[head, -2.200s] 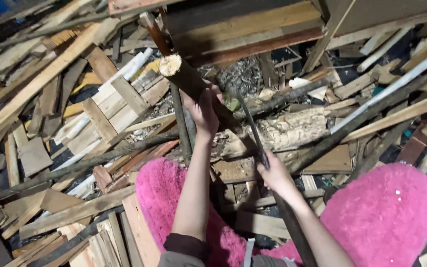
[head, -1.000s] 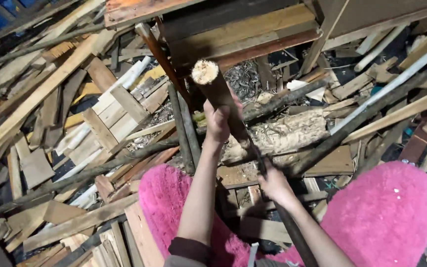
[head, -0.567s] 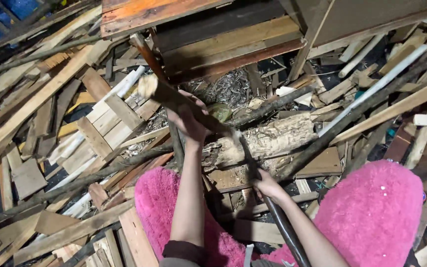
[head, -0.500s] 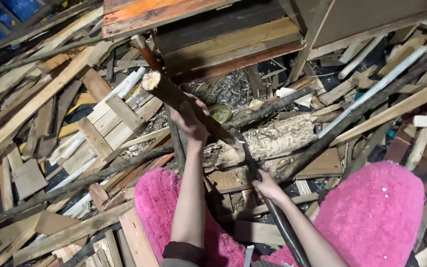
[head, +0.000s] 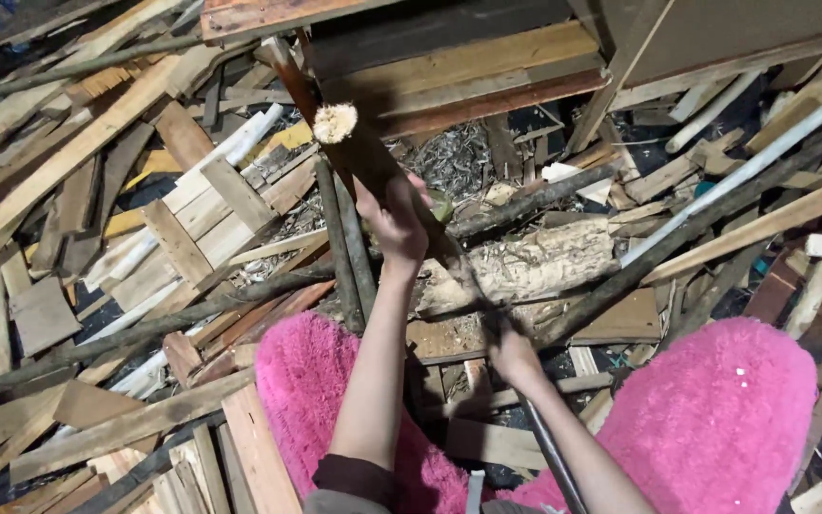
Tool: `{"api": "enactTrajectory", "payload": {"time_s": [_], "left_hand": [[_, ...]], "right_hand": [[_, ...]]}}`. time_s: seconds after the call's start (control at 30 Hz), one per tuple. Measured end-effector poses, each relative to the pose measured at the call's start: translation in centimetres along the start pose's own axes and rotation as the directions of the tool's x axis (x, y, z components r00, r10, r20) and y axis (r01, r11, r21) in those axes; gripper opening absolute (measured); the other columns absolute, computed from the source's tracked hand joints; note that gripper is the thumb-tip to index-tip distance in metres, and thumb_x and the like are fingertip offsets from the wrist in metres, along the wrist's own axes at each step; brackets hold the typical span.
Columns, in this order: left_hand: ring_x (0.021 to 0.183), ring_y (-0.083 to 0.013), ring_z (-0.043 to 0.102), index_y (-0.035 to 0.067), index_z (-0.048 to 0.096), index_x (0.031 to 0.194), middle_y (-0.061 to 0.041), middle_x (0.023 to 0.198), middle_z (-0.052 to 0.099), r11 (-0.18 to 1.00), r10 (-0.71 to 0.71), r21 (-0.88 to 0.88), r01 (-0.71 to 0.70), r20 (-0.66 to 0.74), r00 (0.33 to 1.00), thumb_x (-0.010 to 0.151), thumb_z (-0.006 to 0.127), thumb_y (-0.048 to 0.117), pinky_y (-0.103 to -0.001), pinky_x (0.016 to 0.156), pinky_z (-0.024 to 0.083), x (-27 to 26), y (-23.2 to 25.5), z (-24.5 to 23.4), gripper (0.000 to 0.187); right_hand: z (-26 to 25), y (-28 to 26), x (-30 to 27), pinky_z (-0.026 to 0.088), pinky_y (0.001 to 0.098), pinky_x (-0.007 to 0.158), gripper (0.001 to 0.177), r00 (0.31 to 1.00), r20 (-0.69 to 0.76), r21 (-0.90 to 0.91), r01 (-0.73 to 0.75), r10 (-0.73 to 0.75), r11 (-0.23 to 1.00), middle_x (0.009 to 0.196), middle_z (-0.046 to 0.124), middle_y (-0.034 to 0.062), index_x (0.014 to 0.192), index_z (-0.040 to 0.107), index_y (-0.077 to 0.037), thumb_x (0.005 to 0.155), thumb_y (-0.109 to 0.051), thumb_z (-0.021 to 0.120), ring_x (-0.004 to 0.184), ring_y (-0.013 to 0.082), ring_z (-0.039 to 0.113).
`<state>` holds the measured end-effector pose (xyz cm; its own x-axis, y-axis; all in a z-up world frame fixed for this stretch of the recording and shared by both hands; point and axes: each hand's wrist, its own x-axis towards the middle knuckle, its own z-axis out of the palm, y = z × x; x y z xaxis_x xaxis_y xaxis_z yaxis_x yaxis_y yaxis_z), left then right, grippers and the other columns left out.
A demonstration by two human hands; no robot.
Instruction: Sawing a wooden branch and then refining the cut end with a hand tool
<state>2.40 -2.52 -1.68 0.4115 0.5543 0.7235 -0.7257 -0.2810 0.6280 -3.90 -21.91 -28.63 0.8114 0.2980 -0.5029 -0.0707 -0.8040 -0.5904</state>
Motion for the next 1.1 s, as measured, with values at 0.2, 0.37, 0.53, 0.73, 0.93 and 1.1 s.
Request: {"api": "enactTrajectory", "payload": {"time_s": [0.2,0.37,0.53,0.73,0.93,1.1], "left_hand": [[0.04,-0.0148,0.058,0.001,0.064,0.086,-0.007,0.05,0.06,0.99,-0.134,-0.04,0.133,-0.02,0.991,0.098,0.047,0.023,-0.026,0.038,0.046,0.6,0.4,-1.0,0.03],[0.035,-0.0133,0.053,0.006,0.064,0.072,-0.006,0.045,0.056,0.993,-0.111,0.038,0.112,-0.042,0.993,0.095,0.043,0.018,-0.025,0.038,0.043,1.2,2.8,-1.1,0.033],[0.039,-0.0137,0.058,0.005,0.057,0.09,-0.007,0.055,0.063,0.989,-0.075,0.117,0.087,-0.104,0.992,0.098,0.046,0.016,-0.025,0.039,0.047,0.2,2.1,0.6,0.017],[0.04,-0.013,0.059,0.006,0.055,0.098,-0.007,0.056,0.064,0.992,-0.018,0.124,0.029,-0.084,0.996,0.1,0.046,0.021,-0.025,0.039,0.047,0.3,1.9,0.3,0.017],[0.04,-0.0136,0.059,0.005,0.055,0.097,-0.006,0.056,0.064,0.994,0.019,0.107,-0.013,-0.055,0.998,0.105,0.039,0.021,-0.026,0.039,0.047,0.6,1.2,-1.1,0.024],[0.039,-0.0122,0.058,0.004,0.06,0.095,-0.003,0.054,0.063,0.988,0.048,0.145,-0.045,-0.022,0.999,0.109,0.038,0.027,-0.024,0.04,0.047,0.4,1.4,-1.1,0.034]], "right_hand": [[0.5,2.2,0.8,0.048,0.0339,0.028,0.048,0.999,0.025,0.578,0.016,-0.037,0.816,0.053,0.058,0.0141,0.132,0.053,0.006,0.085,-0.005,0.054,0.033,0.0215,0.055],[2.1,4.0,3.1,0.056,0.0366,0.03,0.037,0.999,0.032,0.388,-0.013,0.001,0.922,0.055,0.068,0.0169,0.121,0.063,-0.001,0.086,-0.011,0.061,0.036,0.0247,0.065],[-7.2,-6.3,-6.3,0.055,0.0353,0.034,0.033,0.989,-0.093,0.329,0.136,-0.111,0.934,0.064,0.068,0.0215,0.123,0.061,-0.001,0.091,-0.011,0.061,0.041,0.0275,0.066],[0.9,1.5,3.0,0.061,0.0383,0.04,0.042,1.0,0.014,0.229,-0.021,0.018,0.973,0.064,0.07,0.0191,0.129,0.057,-0.003,0.092,-0.021,0.059,0.048,0.0277,0.071],[-0.3,0.1,0.5,0.053,0.035,0.028,0.043,0.999,-0.032,0.399,0.052,-0.043,0.916,0.05,0.064,0.0177,0.129,0.061,-0.004,0.088,-0.013,0.06,0.033,0.0268,0.062],[-7.9,-8.0,-7.5,0.05,0.032,0.032,0.026,0.984,-0.112,0.391,0.17,-0.136,0.904,0.047,0.06,0.0201,0.117,0.065,-0.002,0.093,-0.01,0.06,0.034,0.0267,0.06]]}}
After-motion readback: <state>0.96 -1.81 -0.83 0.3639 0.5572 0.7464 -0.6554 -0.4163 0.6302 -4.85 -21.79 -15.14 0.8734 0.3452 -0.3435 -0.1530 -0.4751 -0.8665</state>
